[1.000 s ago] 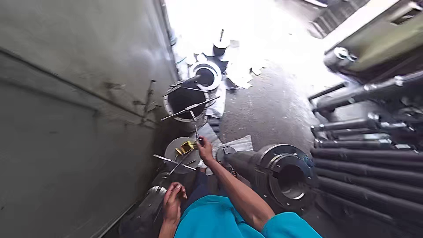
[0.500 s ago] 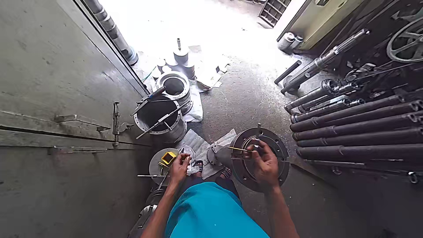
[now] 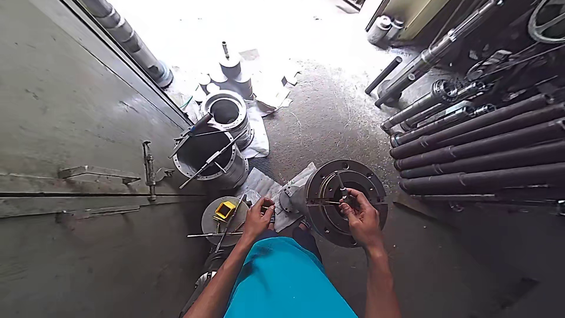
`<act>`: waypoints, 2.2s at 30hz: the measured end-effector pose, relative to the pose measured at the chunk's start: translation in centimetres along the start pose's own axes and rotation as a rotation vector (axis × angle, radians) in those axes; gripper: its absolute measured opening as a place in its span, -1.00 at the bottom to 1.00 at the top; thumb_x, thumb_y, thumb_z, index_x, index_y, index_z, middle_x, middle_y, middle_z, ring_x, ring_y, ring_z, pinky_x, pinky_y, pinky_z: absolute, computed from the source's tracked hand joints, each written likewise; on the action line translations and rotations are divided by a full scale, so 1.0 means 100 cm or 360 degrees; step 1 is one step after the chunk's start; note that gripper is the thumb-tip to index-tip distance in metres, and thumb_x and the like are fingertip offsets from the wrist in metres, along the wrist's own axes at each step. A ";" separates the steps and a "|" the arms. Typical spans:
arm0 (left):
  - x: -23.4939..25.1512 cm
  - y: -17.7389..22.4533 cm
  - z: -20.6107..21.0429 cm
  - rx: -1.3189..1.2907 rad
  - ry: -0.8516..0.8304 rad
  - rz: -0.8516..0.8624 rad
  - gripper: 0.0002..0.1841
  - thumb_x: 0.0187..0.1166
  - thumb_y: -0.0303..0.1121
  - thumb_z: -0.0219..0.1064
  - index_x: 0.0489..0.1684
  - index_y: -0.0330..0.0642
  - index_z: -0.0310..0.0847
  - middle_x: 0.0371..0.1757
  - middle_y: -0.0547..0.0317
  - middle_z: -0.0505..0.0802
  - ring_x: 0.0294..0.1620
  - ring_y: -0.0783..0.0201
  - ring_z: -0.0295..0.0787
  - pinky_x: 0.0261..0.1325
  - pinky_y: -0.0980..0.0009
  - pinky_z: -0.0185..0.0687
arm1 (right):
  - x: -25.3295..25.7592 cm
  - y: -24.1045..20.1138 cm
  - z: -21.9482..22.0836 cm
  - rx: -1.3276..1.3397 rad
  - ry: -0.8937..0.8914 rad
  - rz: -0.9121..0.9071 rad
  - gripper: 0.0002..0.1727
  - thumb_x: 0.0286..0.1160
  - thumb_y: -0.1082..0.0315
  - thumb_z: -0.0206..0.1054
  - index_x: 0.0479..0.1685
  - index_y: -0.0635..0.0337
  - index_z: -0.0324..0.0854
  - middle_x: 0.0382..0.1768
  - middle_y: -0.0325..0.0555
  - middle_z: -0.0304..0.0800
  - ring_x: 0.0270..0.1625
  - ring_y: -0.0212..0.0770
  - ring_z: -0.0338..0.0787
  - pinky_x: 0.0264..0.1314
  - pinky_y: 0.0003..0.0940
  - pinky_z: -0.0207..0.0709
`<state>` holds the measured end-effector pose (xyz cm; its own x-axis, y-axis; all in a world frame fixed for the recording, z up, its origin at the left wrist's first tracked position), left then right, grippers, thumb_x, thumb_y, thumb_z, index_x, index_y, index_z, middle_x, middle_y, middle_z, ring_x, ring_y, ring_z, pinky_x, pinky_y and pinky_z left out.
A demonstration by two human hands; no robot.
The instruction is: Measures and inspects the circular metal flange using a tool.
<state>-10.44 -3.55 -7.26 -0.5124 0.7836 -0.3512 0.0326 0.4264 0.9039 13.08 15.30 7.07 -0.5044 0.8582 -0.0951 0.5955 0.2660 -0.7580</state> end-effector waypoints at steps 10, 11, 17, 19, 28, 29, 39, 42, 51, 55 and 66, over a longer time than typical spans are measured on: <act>0.014 0.028 0.027 0.0216 -0.0138 0.0304 -0.68 0.64 -0.40 0.11 0.19 -0.27 0.70 0.11 0.05 0.89 0.00 0.21 0.88 0.07 0.21 0.78 | 0.008 -0.031 0.022 -0.0502 -0.0278 -0.0358 -0.57 0.57 0.40 0.26 0.43 0.14 0.65 0.14 0.08 0.80 0.19 -0.02 0.82 0.33 -0.08 0.68; 0.017 0.037 0.034 0.0263 -0.0139 0.0403 -0.68 0.62 -0.39 0.13 0.18 -0.27 0.72 0.14 0.03 0.88 0.07 0.17 0.86 0.12 0.17 0.77 | 0.008 -0.032 0.023 -0.0523 -0.0273 -0.0376 -0.57 0.57 0.40 0.26 0.43 0.14 0.65 0.12 0.08 0.80 0.17 -0.02 0.82 0.30 -0.08 0.69; 0.014 0.102 0.089 0.0176 -0.0116 0.1048 -0.59 0.44 -0.17 0.46 0.22 -0.11 0.80 0.66 -0.01 0.59 0.78 -0.01 0.31 0.74 -0.09 0.28 | 0.006 -0.046 0.036 -0.0731 -0.0406 -0.0389 -0.56 0.58 0.34 0.27 0.45 0.07 0.65 0.08 0.06 0.83 0.04 0.00 0.87 0.14 -0.02 0.75; 0.015 0.107 0.111 0.0099 -0.0125 0.1138 -0.65 0.46 -0.15 0.41 0.05 -0.17 0.86 0.63 -0.01 0.62 0.78 -0.03 0.31 0.78 -0.10 0.19 | 0.004 -0.050 0.042 -0.0834 -0.0400 -0.0333 -0.55 0.61 0.31 0.24 0.48 0.10 0.61 0.04 0.08 0.84 0.01 0.06 0.89 0.10 0.03 0.75; 0.014 0.111 0.125 0.0201 0.0137 0.1270 -0.73 0.45 -0.15 0.37 -0.19 -0.11 0.91 0.41 -0.05 0.80 0.64 -0.13 0.50 0.69 -0.17 0.26 | 0.009 -0.049 0.030 -0.1194 -0.0288 -0.0309 -0.53 0.70 -0.01 0.07 0.50 -0.39 0.67 -0.38 0.04 0.84 -0.36 0.18 0.85 -0.40 0.18 0.58; 0.014 0.110 0.126 0.0185 0.0129 0.1278 -0.72 0.45 -0.13 0.38 -0.17 -0.09 0.91 0.45 0.00 0.78 0.66 -0.09 0.48 0.71 -0.15 0.23 | 0.011 -0.049 0.030 -0.1225 -0.0324 -0.0238 -0.54 0.70 -0.06 0.08 0.44 -0.32 0.70 -0.37 0.05 0.86 -0.33 0.21 0.86 -0.37 0.22 0.59; 0.019 0.107 0.126 0.0152 0.0144 0.1329 -0.74 0.61 -0.09 0.30 -0.17 0.09 0.93 0.45 0.07 0.79 0.66 -0.03 0.49 0.72 -0.10 0.23 | 0.019 -0.042 0.010 -0.1294 -0.0412 0.0222 -0.40 0.68 -0.29 0.08 0.16 -0.01 0.75 -0.39 0.14 0.85 -0.21 0.30 0.87 -0.21 0.30 0.57; 0.018 0.106 0.127 0.0143 0.0127 0.1337 -0.74 0.63 -0.09 0.30 -0.14 0.11 0.94 0.46 0.06 0.78 0.67 -0.03 0.48 0.72 -0.13 0.19 | 0.015 -0.048 0.008 -0.1279 -0.0339 0.0101 -0.45 0.66 -0.23 0.15 0.20 0.00 0.76 -0.32 0.13 0.87 -0.23 0.28 0.87 -0.24 0.30 0.57; 0.019 0.104 0.126 0.0059 0.0115 0.1322 -0.76 0.56 -0.15 0.30 -0.13 0.08 0.93 0.47 0.09 0.77 0.68 -0.02 0.47 0.72 -0.15 0.19 | 0.003 -0.059 0.019 -0.0965 -0.0351 -0.0822 -0.65 0.35 0.32 0.39 0.12 -0.10 0.88 0.18 -0.17 0.88 0.28 0.08 0.76 0.34 -0.01 0.62; 0.019 0.102 0.125 0.0011 0.0125 0.1300 -0.64 0.57 0.03 0.26 -0.12 0.05 0.93 0.46 0.08 0.78 0.67 0.00 0.47 0.73 -0.13 0.15 | 0.005 -0.060 0.018 -0.1031 -0.0238 -0.0847 -0.64 0.53 0.08 0.34 0.13 0.00 0.89 0.06 -0.16 0.96 0.10 0.08 0.87 0.16 -0.03 0.70; 0.016 0.107 0.123 0.0062 0.0171 0.1329 -0.71 0.58 -0.09 0.30 -0.17 0.02 0.93 0.40 0.01 0.81 0.63 -0.02 0.52 0.71 -0.11 0.21 | 0.005 -0.055 0.032 -0.1181 -0.0098 -0.0415 -0.42 0.70 0.08 0.02 0.71 -0.20 0.49 -0.71 0.02 0.68 -0.65 0.14 0.71 -0.54 0.13 0.52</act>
<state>-0.39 7.80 -1.13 -0.3855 0.8023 0.4558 0.4659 -0.2571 0.8467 7.53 12.87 9.18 -0.7060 0.7077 -0.0254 0.7040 0.6975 -0.1340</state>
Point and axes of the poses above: each hand's wrist, its own x-axis towards the middle knuckle, its own z-axis out of the palm, y = z × x, the point moved 8 cm from there along x, towards the middle knuckle
